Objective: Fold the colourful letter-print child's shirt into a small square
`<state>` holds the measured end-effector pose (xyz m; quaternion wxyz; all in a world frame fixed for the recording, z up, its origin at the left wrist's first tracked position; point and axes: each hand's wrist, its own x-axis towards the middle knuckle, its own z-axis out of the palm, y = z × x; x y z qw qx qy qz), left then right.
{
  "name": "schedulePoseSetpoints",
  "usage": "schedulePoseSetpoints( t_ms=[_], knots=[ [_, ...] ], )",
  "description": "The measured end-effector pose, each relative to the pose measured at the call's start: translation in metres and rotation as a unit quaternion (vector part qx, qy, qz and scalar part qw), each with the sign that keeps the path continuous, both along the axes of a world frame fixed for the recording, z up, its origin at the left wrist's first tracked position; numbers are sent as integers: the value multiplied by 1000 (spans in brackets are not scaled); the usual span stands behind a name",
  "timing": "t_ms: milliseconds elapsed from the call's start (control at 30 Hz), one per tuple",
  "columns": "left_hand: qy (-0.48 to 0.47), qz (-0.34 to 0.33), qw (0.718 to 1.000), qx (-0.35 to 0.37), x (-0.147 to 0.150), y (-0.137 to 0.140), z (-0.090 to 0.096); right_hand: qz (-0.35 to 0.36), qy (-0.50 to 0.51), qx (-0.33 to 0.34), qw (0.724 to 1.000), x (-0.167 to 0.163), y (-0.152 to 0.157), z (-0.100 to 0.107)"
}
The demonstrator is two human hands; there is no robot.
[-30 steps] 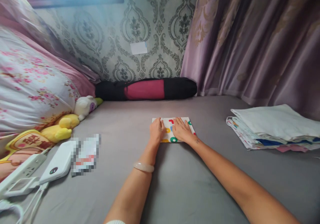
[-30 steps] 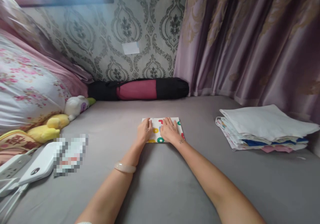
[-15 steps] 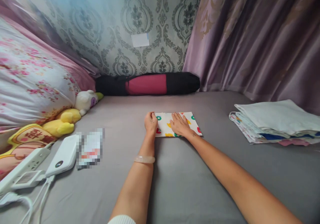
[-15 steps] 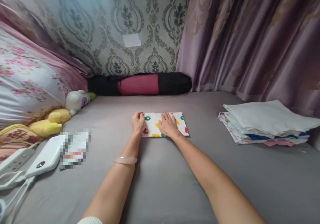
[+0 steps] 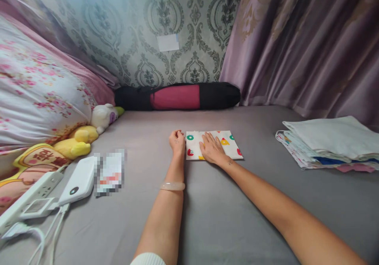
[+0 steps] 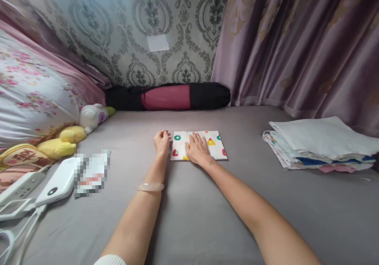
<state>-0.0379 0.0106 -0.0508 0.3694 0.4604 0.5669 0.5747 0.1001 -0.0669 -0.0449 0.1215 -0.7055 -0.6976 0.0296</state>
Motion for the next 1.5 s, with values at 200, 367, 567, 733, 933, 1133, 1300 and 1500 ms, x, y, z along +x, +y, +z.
schedulePoseSetpoints(
  t_ms=[200,367,567,733,933,1133,1300,1500],
  knots=[
    [-8,6,1000,-13,-1,1,1,-1,-13,-18,1000,0,1,4],
    [-30,4,999,-12,-2,1,-1,18,-18,13,1000,-12,5,7],
    [-19,5,1000,-17,-2,3,-6,38,-12,27,999,-24,9,0],
    [-38,0,999,-26,0,1,-3,35,-6,10,999,-22,9,-2],
    [-40,3,999,-32,-1,1,-4,34,3,-16,999,-22,11,1],
    [-48,5,998,-33,-3,6,-9,44,6,-5,999,-36,16,10],
    [-50,9,998,-33,-4,7,-11,84,19,-5,996,-50,20,11],
    [-56,13,998,-18,-3,7,-14,79,30,-38,996,-51,19,8]
  ],
)
